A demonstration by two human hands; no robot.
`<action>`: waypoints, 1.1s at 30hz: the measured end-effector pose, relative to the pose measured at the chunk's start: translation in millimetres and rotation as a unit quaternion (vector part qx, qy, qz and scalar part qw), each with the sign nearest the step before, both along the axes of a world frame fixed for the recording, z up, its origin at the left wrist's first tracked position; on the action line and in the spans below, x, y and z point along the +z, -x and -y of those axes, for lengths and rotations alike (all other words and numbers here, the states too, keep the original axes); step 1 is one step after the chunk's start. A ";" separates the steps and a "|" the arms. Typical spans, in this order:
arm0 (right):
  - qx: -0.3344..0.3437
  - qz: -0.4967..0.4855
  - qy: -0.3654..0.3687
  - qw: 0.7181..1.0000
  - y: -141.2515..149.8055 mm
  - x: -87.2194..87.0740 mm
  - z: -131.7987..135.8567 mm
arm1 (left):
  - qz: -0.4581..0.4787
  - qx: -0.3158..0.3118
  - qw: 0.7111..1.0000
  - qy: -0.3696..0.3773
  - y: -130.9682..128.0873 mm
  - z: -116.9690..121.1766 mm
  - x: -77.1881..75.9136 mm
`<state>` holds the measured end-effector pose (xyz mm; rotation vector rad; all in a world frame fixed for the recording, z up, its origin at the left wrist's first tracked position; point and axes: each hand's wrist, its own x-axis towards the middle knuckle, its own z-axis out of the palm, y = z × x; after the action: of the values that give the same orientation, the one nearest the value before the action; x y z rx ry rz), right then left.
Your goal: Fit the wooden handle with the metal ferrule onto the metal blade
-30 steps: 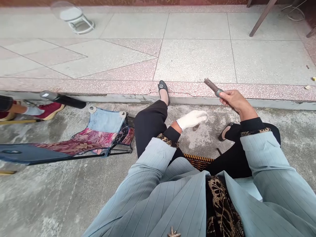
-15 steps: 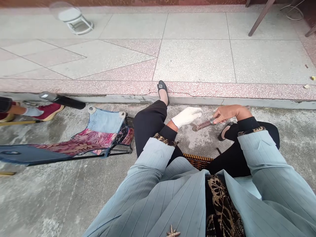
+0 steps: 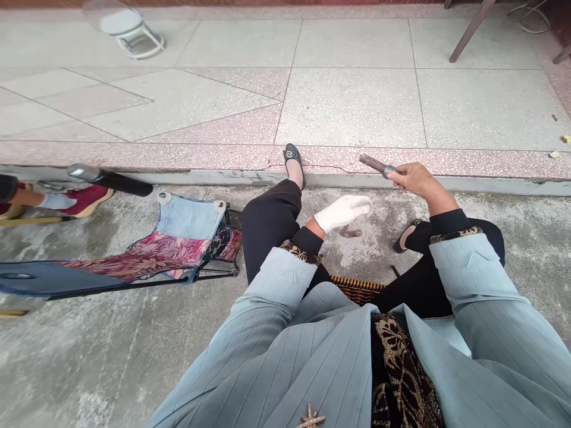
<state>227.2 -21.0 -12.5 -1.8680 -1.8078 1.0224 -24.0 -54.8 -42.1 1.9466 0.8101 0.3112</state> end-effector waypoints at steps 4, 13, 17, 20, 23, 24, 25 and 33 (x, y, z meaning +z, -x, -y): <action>0.088 0.137 0.014 0.987 3.1 2.0 0.6 | -0.022 0.026 0.998 -0.049 5.7 -4.0 4.6; 0.429 -0.024 0.302 0.851 18.8 13.1 21.7 | 0.019 0.007 0.999 -0.048 3.6 -2.9 -1.5; 0.193 -0.201 0.054 0.959 6.0 32.1 22.8 | 0.074 0.031 0.997 0.014 -3.1 -0.4 -3.1; 0.012 -0.174 -0.052 0.983 -3.4 25.7 12.8 | 0.042 0.013 0.998 0.055 -6.0 1.0 -5.3; -0.025 0.014 -0.047 0.998 -4.0 9.9 2.9 | 0.038 -0.017 0.997 0.068 -3.2 1.9 -2.8; 0.002 0.089 -0.026 0.996 -2.2 5.4 1.3 | 0.040 -0.027 0.997 0.064 -1.1 1.8 -0.9; 0.042 0.152 0.003 0.988 0.4 2.1 1.0 | 0.039 -0.031 0.997 0.057 1.3 1.4 1.2; 0.421 -0.066 0.282 0.859 12.5 19.3 22.0 | 0.034 0.065 0.997 -0.018 7.6 -7.6 0.6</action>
<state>214.7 -43.0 6.8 -1.1221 -2.4731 2.1057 -31.6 -47.2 -41.5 1.9098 0.8950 0.4702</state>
